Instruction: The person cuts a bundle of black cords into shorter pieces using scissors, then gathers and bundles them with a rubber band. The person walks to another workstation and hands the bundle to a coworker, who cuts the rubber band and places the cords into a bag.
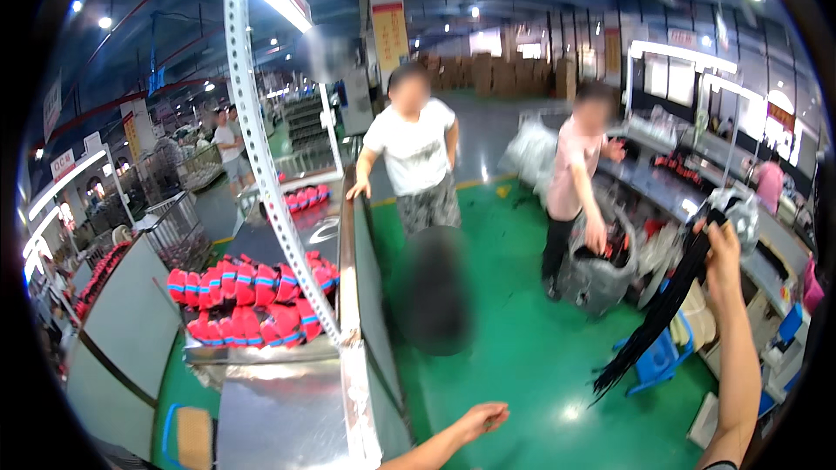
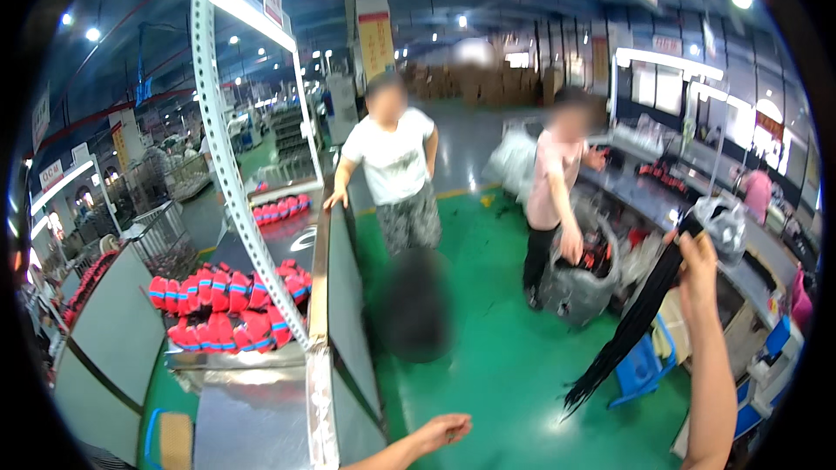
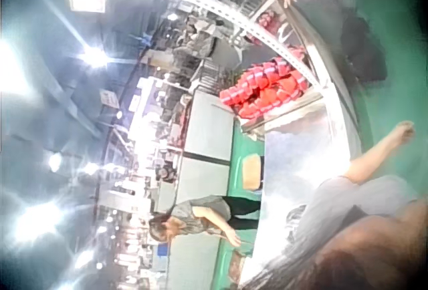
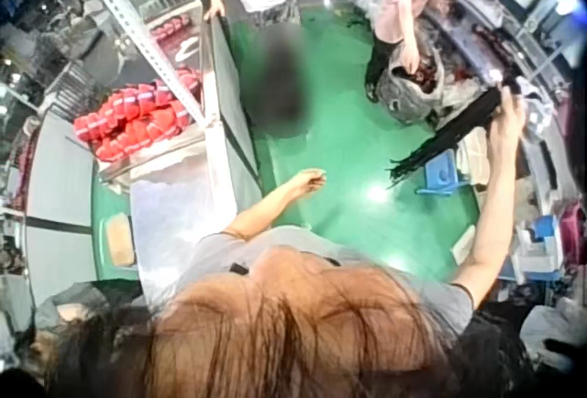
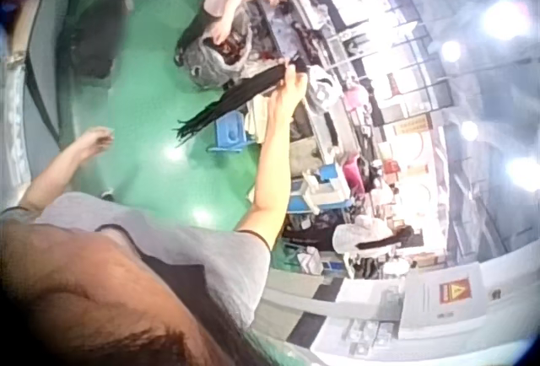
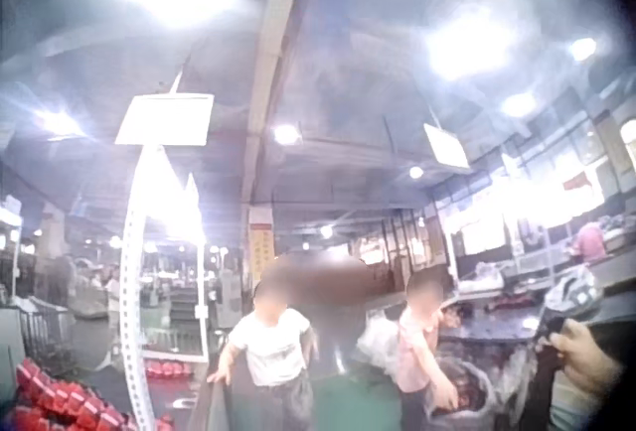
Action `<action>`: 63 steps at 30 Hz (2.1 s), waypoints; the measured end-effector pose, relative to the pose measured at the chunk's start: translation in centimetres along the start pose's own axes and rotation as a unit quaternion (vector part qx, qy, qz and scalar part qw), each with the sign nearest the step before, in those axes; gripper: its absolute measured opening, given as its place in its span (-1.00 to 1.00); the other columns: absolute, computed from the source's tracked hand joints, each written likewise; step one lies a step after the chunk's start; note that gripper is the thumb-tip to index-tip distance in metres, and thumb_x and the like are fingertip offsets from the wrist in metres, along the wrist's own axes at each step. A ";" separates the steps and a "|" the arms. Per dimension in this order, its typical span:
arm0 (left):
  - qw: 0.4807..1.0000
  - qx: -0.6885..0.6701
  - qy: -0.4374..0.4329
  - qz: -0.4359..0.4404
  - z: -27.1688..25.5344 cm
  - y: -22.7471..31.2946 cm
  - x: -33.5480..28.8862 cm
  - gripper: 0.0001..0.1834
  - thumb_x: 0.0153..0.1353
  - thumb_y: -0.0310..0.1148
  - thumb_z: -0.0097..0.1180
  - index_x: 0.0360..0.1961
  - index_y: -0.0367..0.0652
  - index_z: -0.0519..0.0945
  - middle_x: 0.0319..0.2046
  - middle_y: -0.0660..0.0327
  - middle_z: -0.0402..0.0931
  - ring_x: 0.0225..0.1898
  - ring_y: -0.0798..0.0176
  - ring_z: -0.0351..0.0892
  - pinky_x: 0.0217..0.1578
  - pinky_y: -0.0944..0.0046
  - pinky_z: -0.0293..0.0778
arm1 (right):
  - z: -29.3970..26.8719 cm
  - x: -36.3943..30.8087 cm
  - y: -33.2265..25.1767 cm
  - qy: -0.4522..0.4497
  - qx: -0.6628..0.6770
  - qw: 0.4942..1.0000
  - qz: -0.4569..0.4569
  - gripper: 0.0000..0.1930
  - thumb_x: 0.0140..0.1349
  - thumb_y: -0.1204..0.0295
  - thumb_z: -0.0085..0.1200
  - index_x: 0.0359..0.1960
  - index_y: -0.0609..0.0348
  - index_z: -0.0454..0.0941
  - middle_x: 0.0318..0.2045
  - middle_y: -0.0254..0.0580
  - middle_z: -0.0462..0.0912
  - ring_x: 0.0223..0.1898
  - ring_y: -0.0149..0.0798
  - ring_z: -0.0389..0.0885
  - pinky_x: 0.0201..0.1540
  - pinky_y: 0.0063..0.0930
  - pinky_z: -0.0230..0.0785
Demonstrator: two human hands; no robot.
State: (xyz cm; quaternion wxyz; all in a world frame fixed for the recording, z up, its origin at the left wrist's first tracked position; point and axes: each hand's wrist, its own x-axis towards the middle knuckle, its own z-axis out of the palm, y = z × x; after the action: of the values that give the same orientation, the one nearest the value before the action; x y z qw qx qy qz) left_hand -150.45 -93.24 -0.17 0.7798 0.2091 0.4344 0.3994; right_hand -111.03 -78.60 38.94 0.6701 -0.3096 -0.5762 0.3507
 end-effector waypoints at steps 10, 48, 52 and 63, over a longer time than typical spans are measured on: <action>0.986 0.089 -0.082 0.117 11.0 7.7 2.7 -0.67 0.15 -0.30 0.12 -0.05 -0.14 0.50 -0.44 0.36 0.48 -0.48 0.50 0.36 -0.44 0.49 0.29 | 4.4 2.7 1.4 0.012 0.051 0.998 0.047 -0.69 0.23 0.31 0.06 -0.05 0.16 0.41 -0.11 -0.24 0.57 -0.14 -0.42 0.51 -0.10 -0.52 0.28; 0.957 -0.120 -0.257 0.057 21.7 11.1 11.7 -0.85 0.25 -0.23 0.06 -0.28 -0.05 0.50 -0.43 0.42 0.47 -0.39 0.52 0.45 -0.37 0.55 0.36 | 2.9 3.8 1.1 -0.004 0.019 1.000 0.008 -0.69 0.23 0.28 0.05 -0.05 0.15 0.39 -0.25 -0.35 0.52 -0.17 -0.46 0.49 -0.12 -0.56 0.36; 0.959 -0.112 -0.256 0.046 21.7 10.8 10.2 -0.85 0.25 -0.25 0.05 -0.27 -0.07 0.50 -0.42 0.40 0.47 -0.39 0.49 0.44 -0.34 0.52 0.37 | 3.7 2.7 0.2 0.010 0.041 0.999 0.020 -0.69 0.23 0.28 0.05 -0.07 0.14 0.39 -0.23 -0.34 0.52 -0.15 -0.45 0.49 -0.11 -0.54 0.36; 0.956 -0.029 -0.277 0.086 23.2 11.4 6.9 -0.70 0.19 -0.29 0.10 -0.09 -0.15 0.42 -0.29 0.26 0.50 -0.25 0.36 0.46 -0.13 0.32 0.39 | 2.3 1.7 -1.9 0.010 0.045 0.999 -0.011 -0.66 0.27 0.33 0.00 0.03 0.20 0.34 -0.17 -0.26 0.52 -0.11 -0.38 0.48 -0.06 -0.52 0.32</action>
State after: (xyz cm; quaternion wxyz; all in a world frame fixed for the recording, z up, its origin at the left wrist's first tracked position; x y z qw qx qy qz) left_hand -133.81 -80.46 16.38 0.8379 0.3259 0.1698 0.4035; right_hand -112.97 -78.24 41.79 0.6931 -0.2763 -0.5564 0.3657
